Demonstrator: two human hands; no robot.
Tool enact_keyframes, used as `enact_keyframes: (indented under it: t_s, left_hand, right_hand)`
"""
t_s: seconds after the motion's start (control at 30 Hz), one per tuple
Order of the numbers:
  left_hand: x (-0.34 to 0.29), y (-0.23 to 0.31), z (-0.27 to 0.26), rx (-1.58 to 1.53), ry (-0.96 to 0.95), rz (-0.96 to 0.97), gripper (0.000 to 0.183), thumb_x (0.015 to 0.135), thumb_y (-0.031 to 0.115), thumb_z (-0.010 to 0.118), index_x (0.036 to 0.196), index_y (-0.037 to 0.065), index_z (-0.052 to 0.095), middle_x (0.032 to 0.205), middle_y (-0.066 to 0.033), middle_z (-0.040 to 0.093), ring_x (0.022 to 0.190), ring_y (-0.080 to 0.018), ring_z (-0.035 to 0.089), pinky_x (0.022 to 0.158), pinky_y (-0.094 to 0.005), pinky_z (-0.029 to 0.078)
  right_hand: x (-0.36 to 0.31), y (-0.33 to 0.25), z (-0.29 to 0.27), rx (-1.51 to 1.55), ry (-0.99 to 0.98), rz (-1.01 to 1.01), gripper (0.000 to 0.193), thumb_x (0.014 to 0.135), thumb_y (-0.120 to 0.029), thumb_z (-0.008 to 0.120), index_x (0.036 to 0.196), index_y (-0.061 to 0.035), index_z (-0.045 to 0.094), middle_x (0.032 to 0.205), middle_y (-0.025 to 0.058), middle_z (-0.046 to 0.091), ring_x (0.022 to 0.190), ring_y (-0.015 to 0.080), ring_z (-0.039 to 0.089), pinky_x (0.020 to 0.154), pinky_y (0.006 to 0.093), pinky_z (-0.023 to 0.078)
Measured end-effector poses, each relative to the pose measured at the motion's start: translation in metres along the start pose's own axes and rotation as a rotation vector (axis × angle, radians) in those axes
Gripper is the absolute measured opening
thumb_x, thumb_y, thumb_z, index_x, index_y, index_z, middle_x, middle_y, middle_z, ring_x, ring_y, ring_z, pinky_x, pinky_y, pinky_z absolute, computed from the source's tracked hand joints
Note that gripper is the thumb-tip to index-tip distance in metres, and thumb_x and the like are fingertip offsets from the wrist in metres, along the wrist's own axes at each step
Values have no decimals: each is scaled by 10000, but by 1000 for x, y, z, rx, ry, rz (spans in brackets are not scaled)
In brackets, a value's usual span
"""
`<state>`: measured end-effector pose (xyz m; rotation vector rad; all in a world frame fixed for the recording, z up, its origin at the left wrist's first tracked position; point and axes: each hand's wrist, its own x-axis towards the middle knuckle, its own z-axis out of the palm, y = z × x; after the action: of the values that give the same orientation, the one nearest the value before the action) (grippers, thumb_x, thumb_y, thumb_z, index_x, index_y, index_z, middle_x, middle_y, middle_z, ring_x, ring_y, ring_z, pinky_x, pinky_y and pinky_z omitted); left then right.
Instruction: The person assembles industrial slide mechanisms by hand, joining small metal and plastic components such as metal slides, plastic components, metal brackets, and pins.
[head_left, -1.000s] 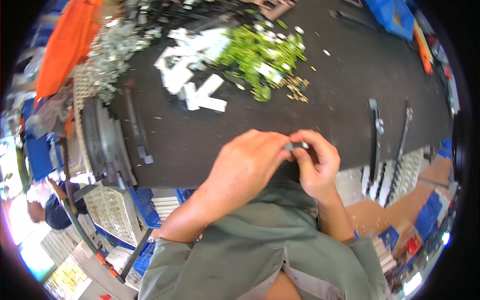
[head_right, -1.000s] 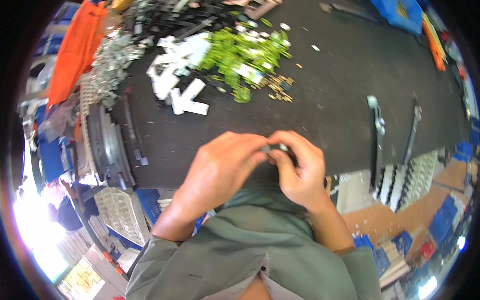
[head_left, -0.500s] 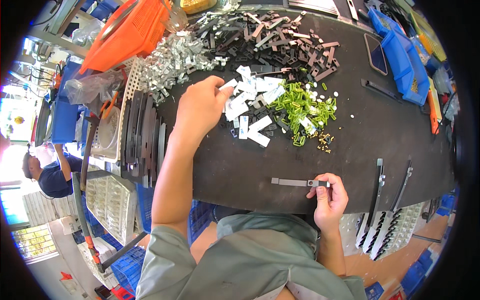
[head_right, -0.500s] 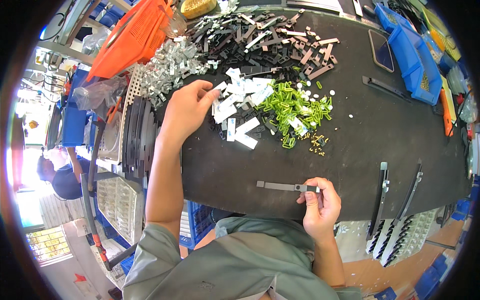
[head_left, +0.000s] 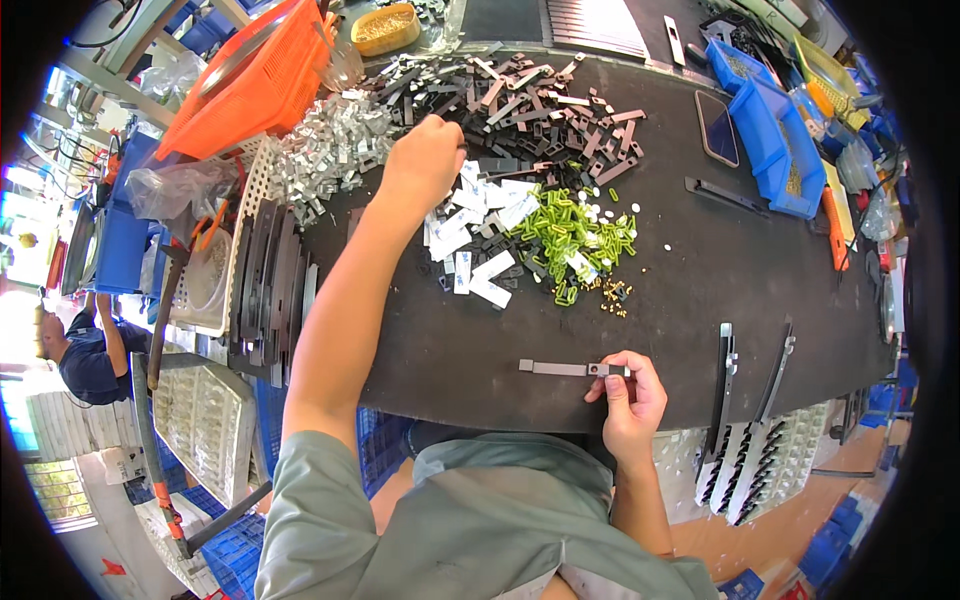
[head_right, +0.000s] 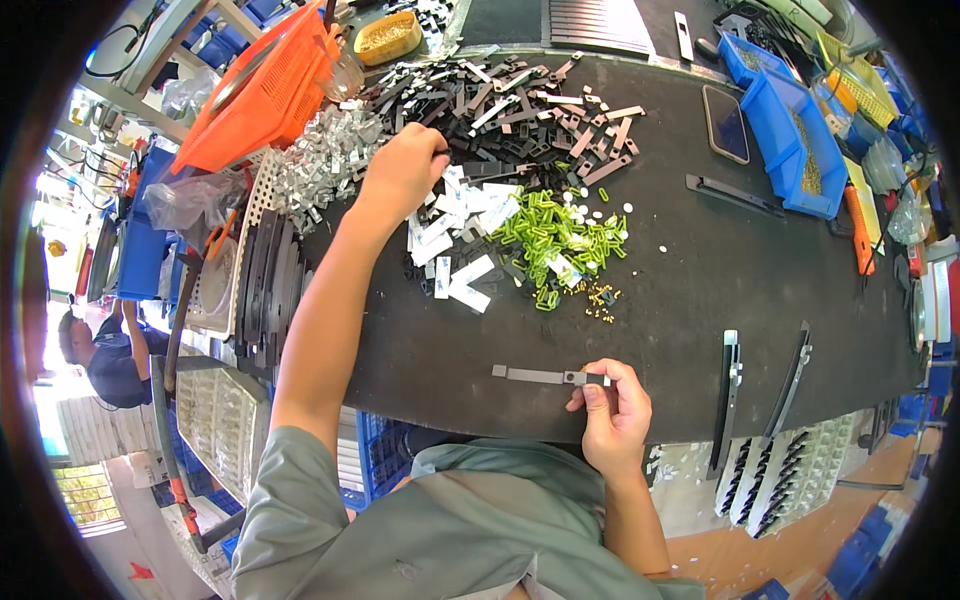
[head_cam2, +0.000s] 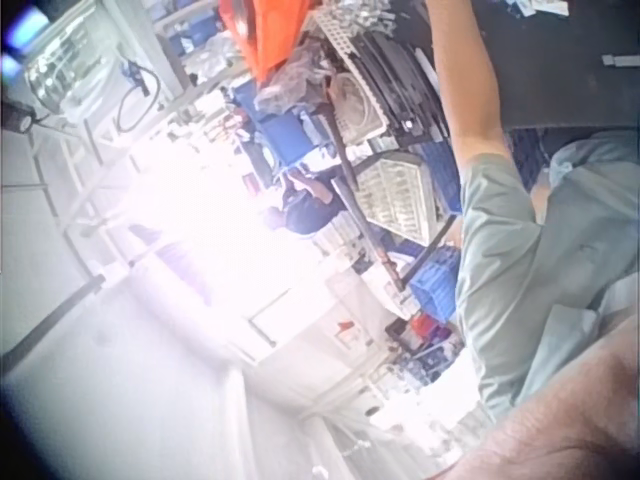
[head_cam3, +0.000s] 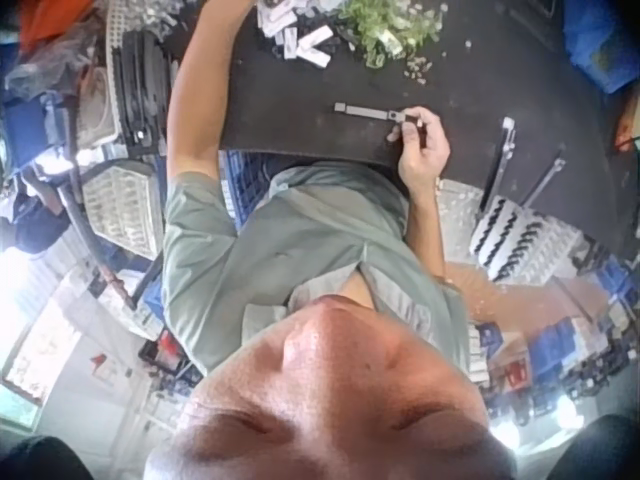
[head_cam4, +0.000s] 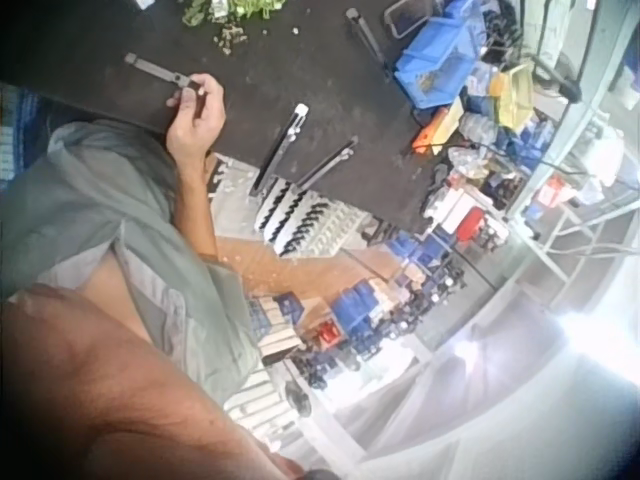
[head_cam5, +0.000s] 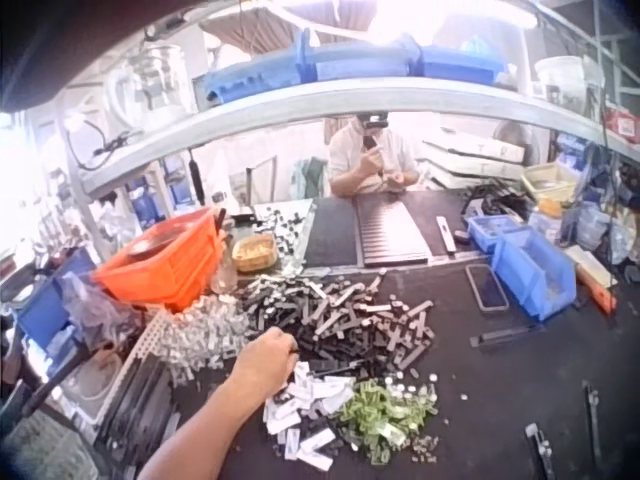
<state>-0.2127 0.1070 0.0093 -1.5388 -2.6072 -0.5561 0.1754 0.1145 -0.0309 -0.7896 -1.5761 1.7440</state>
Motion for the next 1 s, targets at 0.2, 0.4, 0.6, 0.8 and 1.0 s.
enact_keyframes:
  t_s: [0.2,0.4,0.6,0.8,1.0]
  left_hand:
    - [-97,49,-37,-389,20,-55,176,942,50,661,1106,4,708,936,-121,678,775,-189,638,721,-307,511]
    - [-199,75,-33,-229,-11,-63,192,834,90,812,987,14,725,960,-121,711,842,-305,694,736,-374,564]
    - [-161,91,-46,-264,18,34,179,860,77,772,1033,35,746,1018,-119,711,893,-315,690,774,-393,562]
    - [-112,103,0,-226,-6,75,146,911,168,739,974,36,739,953,-103,691,825,-310,680,730,-402,546]
    - [-99,121,20,-76,-72,-73,185,921,223,731,899,41,710,929,-96,655,801,-307,679,718,-408,544]
  right_hand:
    - [-2,4,-5,52,37,-11,145,1036,-64,596,1133,44,590,948,74,631,746,118,626,675,271,566]
    - [3,2,-2,81,-17,-6,140,1030,-47,600,1137,44,597,1005,89,640,747,116,636,673,264,566]
    - [1,5,-4,41,-29,-3,130,1021,-15,598,1135,47,599,1031,100,653,749,119,653,676,261,567]
    - [-2,7,-3,108,21,-29,134,1022,-13,598,1139,52,599,1027,113,651,743,135,658,681,270,567]
    - [-1,4,-4,99,4,-28,123,1024,-14,593,1127,53,597,991,104,653,746,125,657,680,267,570]
